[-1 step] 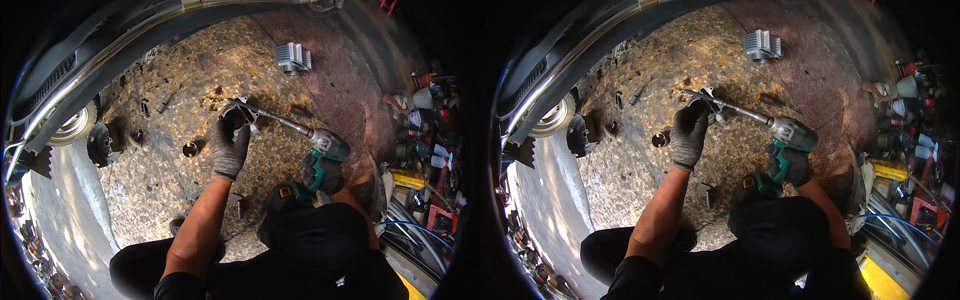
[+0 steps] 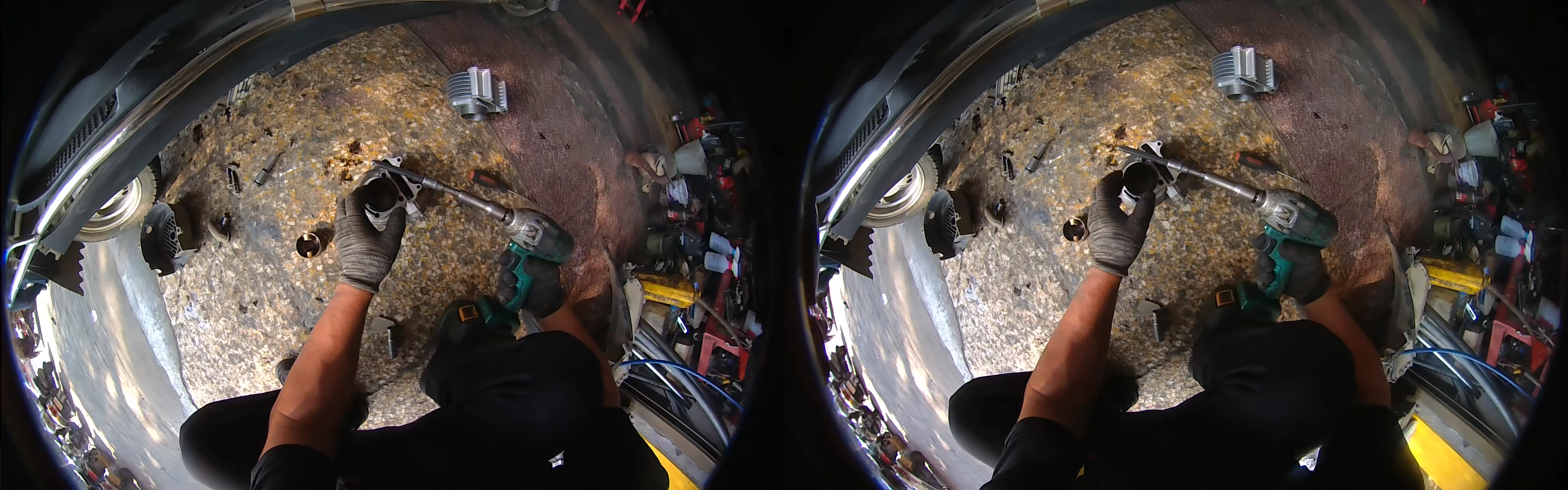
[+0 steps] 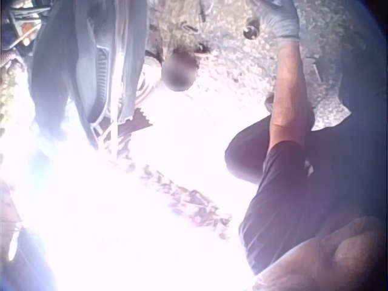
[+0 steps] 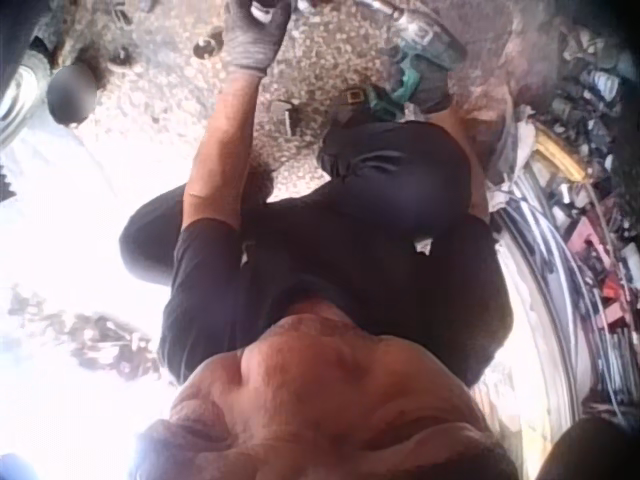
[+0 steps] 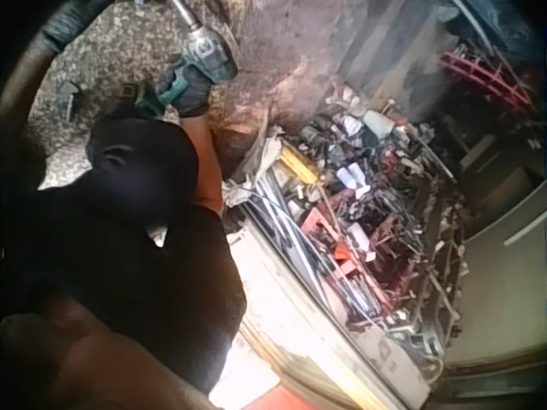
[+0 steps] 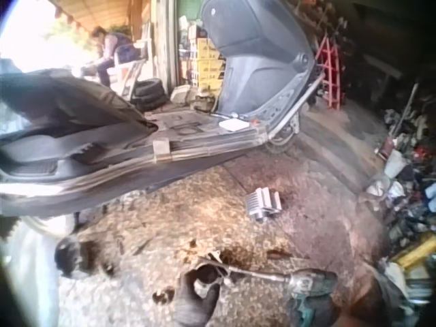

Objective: The person sits on the ground and uses a screwdriver to adjust internal components of a small engine casing. They wipe the part with a cloth, then stand and walk into a workshop to use a power drill on a separate component on the floor.

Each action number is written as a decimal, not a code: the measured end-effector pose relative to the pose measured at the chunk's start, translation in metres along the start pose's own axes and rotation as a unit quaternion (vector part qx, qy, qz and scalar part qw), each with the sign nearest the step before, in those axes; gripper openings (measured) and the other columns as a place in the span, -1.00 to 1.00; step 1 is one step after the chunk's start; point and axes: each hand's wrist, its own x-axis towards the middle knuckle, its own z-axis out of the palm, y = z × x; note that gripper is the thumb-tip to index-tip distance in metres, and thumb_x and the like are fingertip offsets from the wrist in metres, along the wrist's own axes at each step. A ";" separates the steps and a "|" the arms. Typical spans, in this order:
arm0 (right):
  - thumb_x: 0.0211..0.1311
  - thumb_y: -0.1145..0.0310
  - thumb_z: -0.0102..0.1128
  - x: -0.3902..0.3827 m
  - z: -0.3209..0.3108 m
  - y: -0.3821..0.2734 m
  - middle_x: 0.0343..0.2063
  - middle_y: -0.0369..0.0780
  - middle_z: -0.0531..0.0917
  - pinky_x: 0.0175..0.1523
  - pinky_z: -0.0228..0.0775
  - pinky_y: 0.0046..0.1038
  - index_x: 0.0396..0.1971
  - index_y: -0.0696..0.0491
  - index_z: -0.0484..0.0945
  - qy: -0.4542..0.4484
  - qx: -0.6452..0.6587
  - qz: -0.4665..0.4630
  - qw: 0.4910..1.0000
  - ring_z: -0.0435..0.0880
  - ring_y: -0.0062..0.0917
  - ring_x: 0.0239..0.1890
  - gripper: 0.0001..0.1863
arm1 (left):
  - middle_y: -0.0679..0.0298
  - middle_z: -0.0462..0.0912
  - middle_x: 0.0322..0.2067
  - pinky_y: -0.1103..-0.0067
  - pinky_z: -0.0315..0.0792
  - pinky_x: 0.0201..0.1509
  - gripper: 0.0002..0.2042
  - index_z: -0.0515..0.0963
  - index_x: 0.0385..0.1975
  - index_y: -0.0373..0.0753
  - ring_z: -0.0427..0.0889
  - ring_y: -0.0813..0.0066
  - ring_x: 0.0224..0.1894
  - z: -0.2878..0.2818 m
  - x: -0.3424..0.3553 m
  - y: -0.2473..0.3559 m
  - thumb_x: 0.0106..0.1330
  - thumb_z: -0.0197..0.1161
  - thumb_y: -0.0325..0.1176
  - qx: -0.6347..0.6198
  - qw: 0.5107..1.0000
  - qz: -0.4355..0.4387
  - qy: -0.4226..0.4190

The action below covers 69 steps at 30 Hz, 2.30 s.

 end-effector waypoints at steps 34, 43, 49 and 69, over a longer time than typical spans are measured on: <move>0.33 0.26 0.24 0.037 -0.084 0.030 -0.17 -0.11 0.70 -0.55 0.64 -0.41 0.06 0.17 0.45 0.088 0.042 0.057 0.994 0.72 -0.45 -0.55 -0.58 | -0.25 0.25 0.28 0.02 0.22 0.34 0.16 0.04 0.45 -0.17 0.20 -0.25 0.35 -0.010 0.067 -0.097 -0.15 0.56 0.17 0.370 0.925 0.049 -0.068; 0.25 0.34 0.28 0.049 -0.077 0.032 -0.28 -0.18 0.71 -0.57 0.60 -0.41 0.01 0.17 0.50 0.082 0.098 0.077 0.989 0.69 -0.42 -0.62 -0.63 | -0.30 0.05 0.40 -0.05 0.03 0.44 0.09 0.18 0.42 -0.07 0.03 -0.33 0.44 0.000 0.084 -0.074 -0.18 0.53 0.23 0.456 0.882 0.067 -0.096; 0.23 0.31 0.27 0.052 -0.081 0.035 -0.48 -0.13 0.69 -0.55 0.59 -0.37 0.01 0.24 0.49 0.080 0.115 0.107 0.984 0.69 -0.36 -0.63 -0.58 | -0.31 0.16 0.33 -0.07 0.07 0.42 0.02 0.27 0.35 -0.13 0.07 -0.30 0.42 0.003 0.089 -0.075 -0.16 0.52 0.22 0.469 0.869 0.093 -0.126; 0.28 0.25 0.24 0.055 -0.079 0.041 -0.52 -0.12 0.68 -0.55 0.58 -0.36 -0.03 0.19 0.50 0.113 0.096 0.128 0.981 0.70 -0.36 -0.62 -0.62 | -0.28 0.28 0.22 -0.08 -0.01 0.42 -0.05 0.32 0.27 -0.23 0.17 -0.23 0.36 0.006 0.090 -0.071 -0.05 0.43 0.30 0.469 0.868 0.101 -0.127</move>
